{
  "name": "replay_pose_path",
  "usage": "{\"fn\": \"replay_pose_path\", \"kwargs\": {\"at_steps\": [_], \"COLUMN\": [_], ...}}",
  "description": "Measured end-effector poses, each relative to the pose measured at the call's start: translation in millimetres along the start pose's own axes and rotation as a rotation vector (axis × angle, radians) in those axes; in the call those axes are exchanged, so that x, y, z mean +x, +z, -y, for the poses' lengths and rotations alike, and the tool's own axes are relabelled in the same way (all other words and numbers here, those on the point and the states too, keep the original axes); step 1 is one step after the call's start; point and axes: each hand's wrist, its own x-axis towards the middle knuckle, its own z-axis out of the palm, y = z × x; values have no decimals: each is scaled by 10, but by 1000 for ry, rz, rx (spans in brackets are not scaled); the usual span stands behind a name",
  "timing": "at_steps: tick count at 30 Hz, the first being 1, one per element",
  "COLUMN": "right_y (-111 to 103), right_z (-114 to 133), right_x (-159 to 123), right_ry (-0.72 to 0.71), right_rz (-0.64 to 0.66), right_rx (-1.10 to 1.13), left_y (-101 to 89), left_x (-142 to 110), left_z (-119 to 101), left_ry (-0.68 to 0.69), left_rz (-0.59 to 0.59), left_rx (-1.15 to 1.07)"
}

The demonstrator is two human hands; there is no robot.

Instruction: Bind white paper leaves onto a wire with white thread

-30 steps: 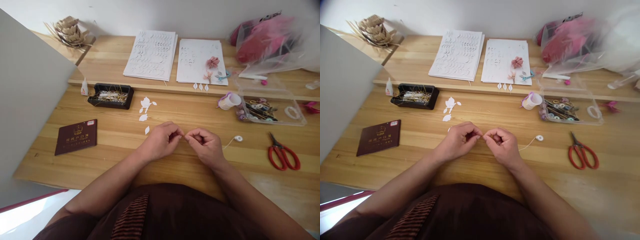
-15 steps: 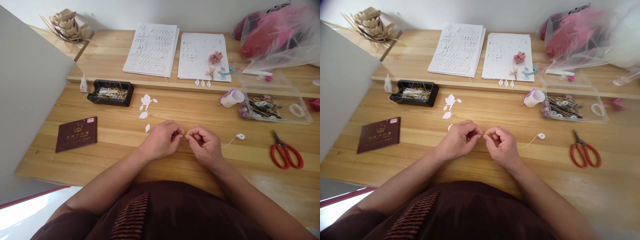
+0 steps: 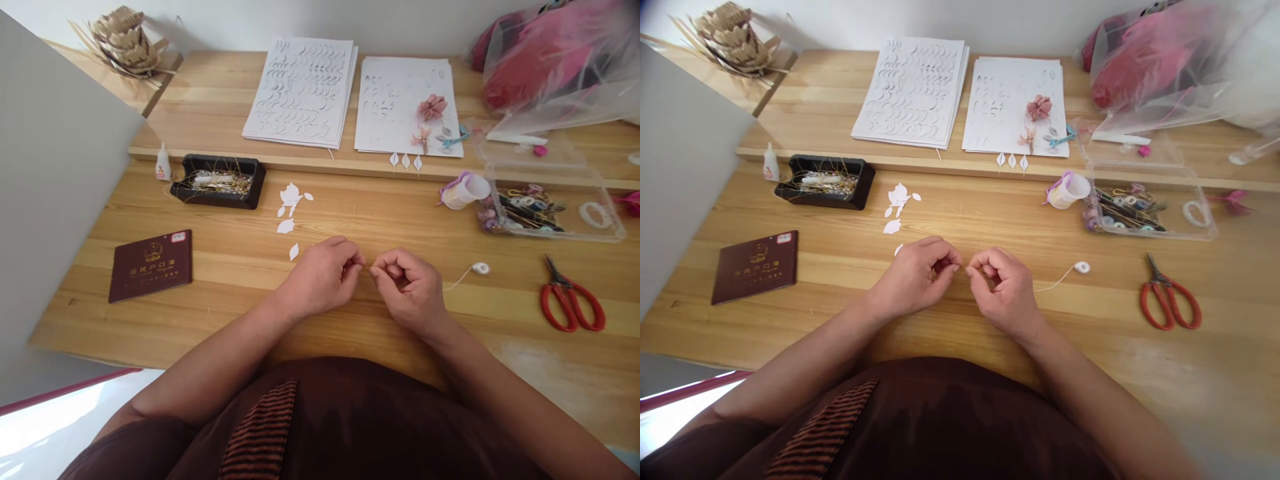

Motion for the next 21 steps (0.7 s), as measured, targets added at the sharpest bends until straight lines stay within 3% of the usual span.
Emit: {"fn": "replay_pose_path", "kwargs": {"at_steps": [21], "right_y": [-10], "right_z": [8], "right_x": [39], "right_ry": [170], "right_rz": [-6], "right_rx": [296], "left_y": [-55], "left_x": [41], "left_z": [43], "left_ry": [-102], "left_rz": [-1], "left_rx": [-239]}}
